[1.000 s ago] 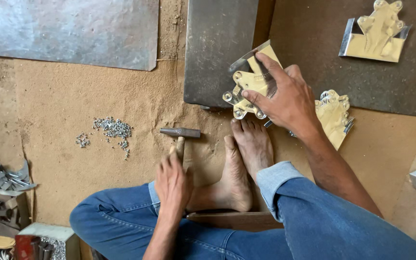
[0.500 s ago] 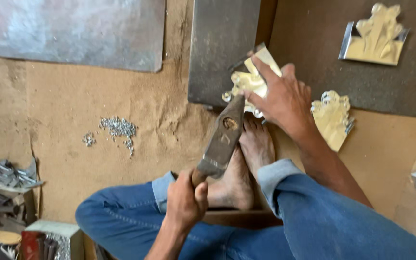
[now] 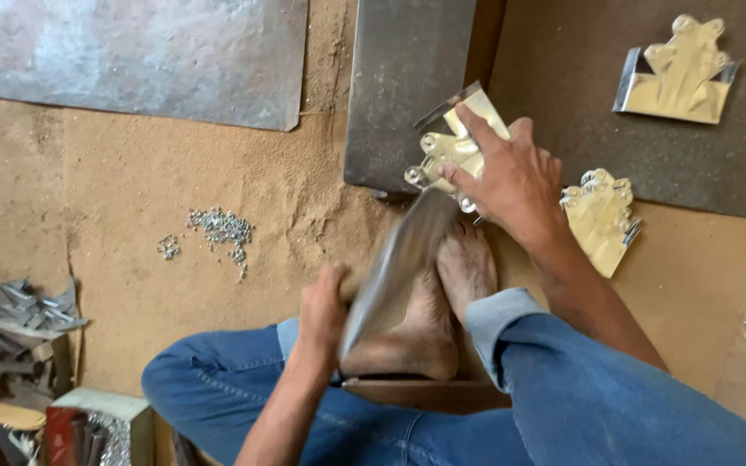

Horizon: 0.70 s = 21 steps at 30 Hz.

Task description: The person sits on the floor of a metal workshop and hammers small tacks into decorative cut sheet-metal pieces, holding each piece against a metal block. They pick tacks one at a time from a pile on the ground, position them on the piece, and strike them with a hammer, setting finished pieces aside with others.

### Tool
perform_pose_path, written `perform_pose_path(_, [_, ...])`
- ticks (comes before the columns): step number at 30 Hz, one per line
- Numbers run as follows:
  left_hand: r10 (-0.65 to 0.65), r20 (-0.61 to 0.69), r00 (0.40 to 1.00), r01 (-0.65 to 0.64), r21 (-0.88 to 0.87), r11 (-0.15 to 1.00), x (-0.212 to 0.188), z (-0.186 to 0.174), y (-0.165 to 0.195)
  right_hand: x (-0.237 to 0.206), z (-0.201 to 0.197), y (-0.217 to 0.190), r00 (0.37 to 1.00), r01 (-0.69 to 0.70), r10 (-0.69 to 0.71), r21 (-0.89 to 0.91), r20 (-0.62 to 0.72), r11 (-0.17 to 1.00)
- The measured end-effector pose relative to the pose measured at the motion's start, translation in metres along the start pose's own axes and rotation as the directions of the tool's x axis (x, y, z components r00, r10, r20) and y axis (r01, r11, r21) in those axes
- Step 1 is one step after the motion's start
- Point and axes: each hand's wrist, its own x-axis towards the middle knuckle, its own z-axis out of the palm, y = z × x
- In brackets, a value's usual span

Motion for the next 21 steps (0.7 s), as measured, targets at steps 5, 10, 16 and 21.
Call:
perform_pose_path(5, [-0.518,0.335,0.787,0.539,0.036,0.842,-0.06,0.014,-0.039,0.006,0.009,0.009,0.999,0.015,-0.018,-0.078,-0.043,0.997])
perform_pose_path(10, [-0.373,0.118,0.92,0.361,0.11,0.926,-0.118,0.009,-0.074,0.0,0.021,0.008,0.997,0.071,-0.072,-0.152,0.004,0.986])
perform_pose_path(16, [-0.36,-0.609,0.707,0.452,-0.003,0.892,-0.044,-0.013,-0.209,-0.017,0.02,-0.008,1.0,0.021,-0.021,-0.152,0.003,0.988])
perform_pose_path(21, [-0.483,-0.611,0.627,0.587,-0.036,0.808,-0.018,-0.019,-0.265,-0.022,0.017,-0.015,1.0,0.004,-0.005,-0.105,-0.009,0.994])
